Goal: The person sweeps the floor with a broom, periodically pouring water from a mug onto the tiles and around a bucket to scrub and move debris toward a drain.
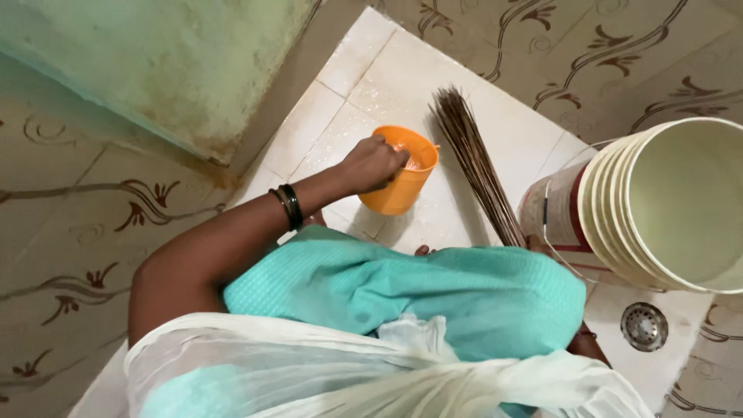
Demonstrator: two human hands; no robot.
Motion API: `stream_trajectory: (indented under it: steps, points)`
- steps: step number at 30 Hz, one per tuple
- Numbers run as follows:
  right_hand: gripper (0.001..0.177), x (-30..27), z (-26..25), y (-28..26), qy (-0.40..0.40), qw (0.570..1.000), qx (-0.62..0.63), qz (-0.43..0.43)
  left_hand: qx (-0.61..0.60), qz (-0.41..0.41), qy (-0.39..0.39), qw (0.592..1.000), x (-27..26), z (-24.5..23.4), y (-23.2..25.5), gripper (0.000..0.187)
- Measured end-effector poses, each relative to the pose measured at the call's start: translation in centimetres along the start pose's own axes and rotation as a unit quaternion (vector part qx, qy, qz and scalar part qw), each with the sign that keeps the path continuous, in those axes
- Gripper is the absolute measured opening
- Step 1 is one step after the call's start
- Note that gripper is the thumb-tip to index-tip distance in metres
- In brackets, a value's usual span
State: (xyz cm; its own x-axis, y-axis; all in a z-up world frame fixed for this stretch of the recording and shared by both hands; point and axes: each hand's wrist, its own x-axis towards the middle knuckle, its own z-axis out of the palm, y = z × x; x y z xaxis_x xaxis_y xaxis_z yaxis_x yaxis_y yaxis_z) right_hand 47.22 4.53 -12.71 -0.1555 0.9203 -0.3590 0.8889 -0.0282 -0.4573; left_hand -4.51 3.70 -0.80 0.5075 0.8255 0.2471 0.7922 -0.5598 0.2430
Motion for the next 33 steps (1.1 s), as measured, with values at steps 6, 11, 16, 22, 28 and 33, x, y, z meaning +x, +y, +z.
stream_trajectory:
  steps: [6, 11, 16, 22, 28, 33]
  points:
    - [0.049, 3.8, -3.9, -3.9, 0.068, 0.997, 0.007, -0.021, 0.077, 0.047, 0.022, 0.996, 3.5, -4.4, -5.1, 0.021]
    - [0.049, 7.2, -4.4, -6.9, 0.115, 0.992, 0.014, -0.041, 0.101, 0.074, 0.061, 0.990, 4.2, -6.2, -8.1, 0.028]
    - [0.048, 4.3, -1.0, -5.9, 0.031, 1.000, -0.001, 0.003, 0.083, 0.014, -0.032, 0.996, 5.8, -5.0, -11.2, 0.024]
    - [0.048, 7.2, -1.2, -5.9, -0.050, 0.998, -0.041, 0.020, 0.002, -0.106, -0.186, 0.977, 12.9, -3.8, -19.0, 0.036]
    - [0.048, 10.6, -1.0, -6.6, -0.073, 0.995, -0.060, 0.033, 0.012, -0.158, -0.054, 0.986, 19.2, -6.0, -24.8, 0.025]
    - [0.062, 13.8, -2.1, -10.6, -0.063, 0.996, -0.045, -0.048, 0.105, -0.050, 0.179, 0.977, 15.3, -8.2, -25.3, 0.012]
